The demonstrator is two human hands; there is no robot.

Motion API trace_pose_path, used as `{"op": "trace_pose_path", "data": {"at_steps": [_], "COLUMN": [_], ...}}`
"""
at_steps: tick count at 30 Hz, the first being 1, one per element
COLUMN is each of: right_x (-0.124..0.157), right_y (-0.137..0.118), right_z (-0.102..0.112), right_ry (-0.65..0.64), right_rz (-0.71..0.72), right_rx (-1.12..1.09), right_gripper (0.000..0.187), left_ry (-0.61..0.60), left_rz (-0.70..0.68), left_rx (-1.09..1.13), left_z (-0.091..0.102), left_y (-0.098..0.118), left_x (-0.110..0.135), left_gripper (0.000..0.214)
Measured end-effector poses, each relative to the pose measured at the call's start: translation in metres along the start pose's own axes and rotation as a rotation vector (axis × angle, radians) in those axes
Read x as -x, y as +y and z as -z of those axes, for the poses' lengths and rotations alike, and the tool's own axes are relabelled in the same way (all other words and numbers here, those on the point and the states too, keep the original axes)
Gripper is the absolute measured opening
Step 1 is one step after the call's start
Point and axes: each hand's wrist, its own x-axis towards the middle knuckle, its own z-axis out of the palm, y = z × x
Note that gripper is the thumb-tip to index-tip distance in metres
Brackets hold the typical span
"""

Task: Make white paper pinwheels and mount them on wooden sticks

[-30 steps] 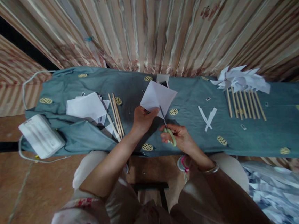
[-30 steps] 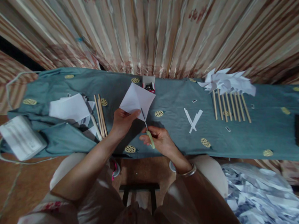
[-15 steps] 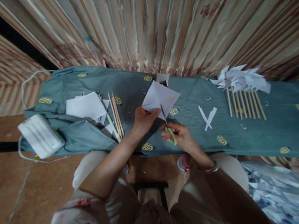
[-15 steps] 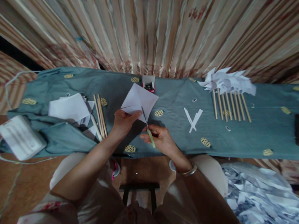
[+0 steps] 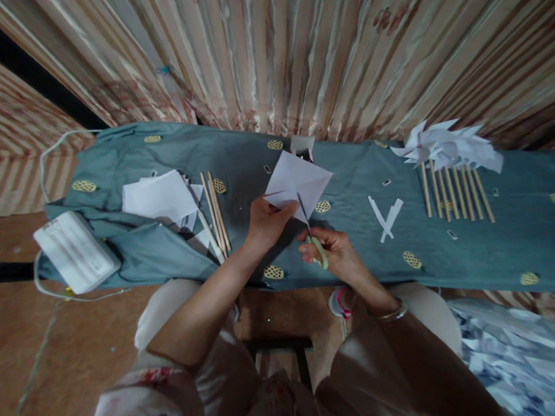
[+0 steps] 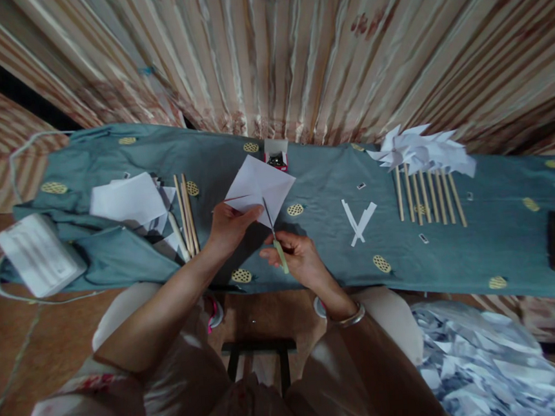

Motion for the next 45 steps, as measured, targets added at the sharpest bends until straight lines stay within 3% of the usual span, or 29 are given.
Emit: {"op": "trace_pose_path", "data": {"at_steps": [7,28,35,45], "right_x": [0.0,0.001,0.002,0.008], "right_y": [-0.002,-0.002,-0.003,-0.005], "right_z": [-0.001,-0.004,-0.004,0.006], "right_ry": [0.009,0.035,-0.013,-0.123], "right_rz": [-0.011,-0.033,-0.026,-0.084], "right_rx": [-0.001,-0.031,0.002,0.013], "right_gripper": [0.043,0.045,0.044,0.039], "left_ry": [0.0,-0.003,0.03,0.095], "left_rz": [0.003,0.001,0.016,0.14], "left_rx": [0.052,0.077,0.107,0.362], "left_z": [0.0,0.001,0.002,0.011], "left_y": [-0.004,-0.006,0.001,0.012], "left_x": [-0.002,-0.001,-0.003,-0.014], "left_gripper": [0.014,0.016,0.013,0.025]}}
